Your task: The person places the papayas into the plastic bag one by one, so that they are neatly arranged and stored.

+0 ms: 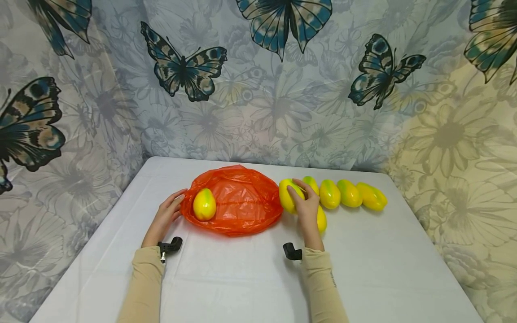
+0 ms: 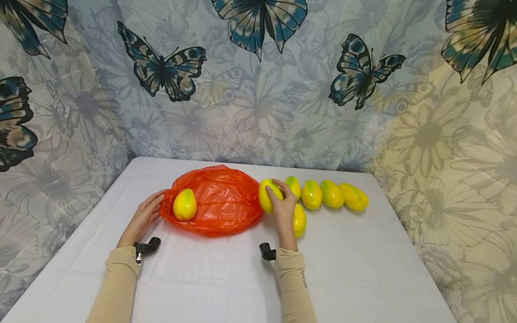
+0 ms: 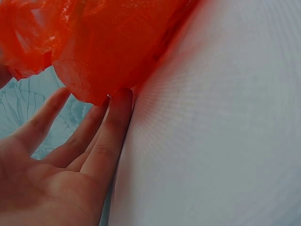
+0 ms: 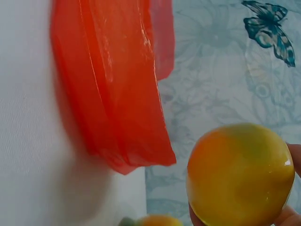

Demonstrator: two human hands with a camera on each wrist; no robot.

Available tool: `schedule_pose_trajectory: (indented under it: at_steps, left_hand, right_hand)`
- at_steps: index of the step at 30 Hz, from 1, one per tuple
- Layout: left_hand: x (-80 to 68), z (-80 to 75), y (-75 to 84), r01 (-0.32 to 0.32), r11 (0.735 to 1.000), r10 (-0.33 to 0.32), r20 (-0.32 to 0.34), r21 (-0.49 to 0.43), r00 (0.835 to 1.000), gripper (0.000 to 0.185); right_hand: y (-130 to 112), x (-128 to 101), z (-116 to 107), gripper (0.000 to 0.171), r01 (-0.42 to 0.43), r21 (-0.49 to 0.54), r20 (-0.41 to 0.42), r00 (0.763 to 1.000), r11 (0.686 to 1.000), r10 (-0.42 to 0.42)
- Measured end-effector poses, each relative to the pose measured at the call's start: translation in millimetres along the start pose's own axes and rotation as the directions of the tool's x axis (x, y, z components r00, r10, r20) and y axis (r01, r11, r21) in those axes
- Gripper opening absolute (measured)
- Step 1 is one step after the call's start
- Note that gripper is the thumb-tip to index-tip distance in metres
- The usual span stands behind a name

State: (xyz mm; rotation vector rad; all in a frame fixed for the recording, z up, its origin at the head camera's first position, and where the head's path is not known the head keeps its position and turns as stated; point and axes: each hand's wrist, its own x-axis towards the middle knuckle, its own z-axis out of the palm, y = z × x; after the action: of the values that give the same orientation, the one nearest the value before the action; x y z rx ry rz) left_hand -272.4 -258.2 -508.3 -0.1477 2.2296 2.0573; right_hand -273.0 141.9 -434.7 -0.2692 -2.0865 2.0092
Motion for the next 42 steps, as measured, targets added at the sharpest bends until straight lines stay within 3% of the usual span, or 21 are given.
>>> schedule_pose_trajectory:
  at_steps: [20, 28, 35, 42]
  left_hand:
    - [-3.0, 0.4, 0.6, -0.011, 1.0, 0.011, -0.003, -0.002, 1.0, 0.061]
    - [-2.4, -0.6, -0.2, -0.045, 0.998, 0.045, 0.003, -0.041, 0.999, 0.057]
    - [-1.1, 0.2, -1.4, -0.039, 0.998, 0.039, -0.002, -0.04, 0.999, 0.056]
    - [0.0, 0.2, -1.6, -0.037, 0.999, 0.037, 0.006, -0.024, 0.999, 0.056]
  right_hand:
    - [-4, -4, 36, 0.037, -0.016, -0.008, 0.074, 0.997, 1.0, 0.016]
    - [2, -4, 53, 0.036, 0.001, 0.013, 0.093, 0.996, 1.0, -0.002]
    - [6, -6, 65, 0.037, 0.057, 0.005, 0.086, 0.995, 0.998, -0.057]
    - [8, -8, 76, 0.034, 0.046, -0.003, 0.092, 0.995, 0.999, -0.045]
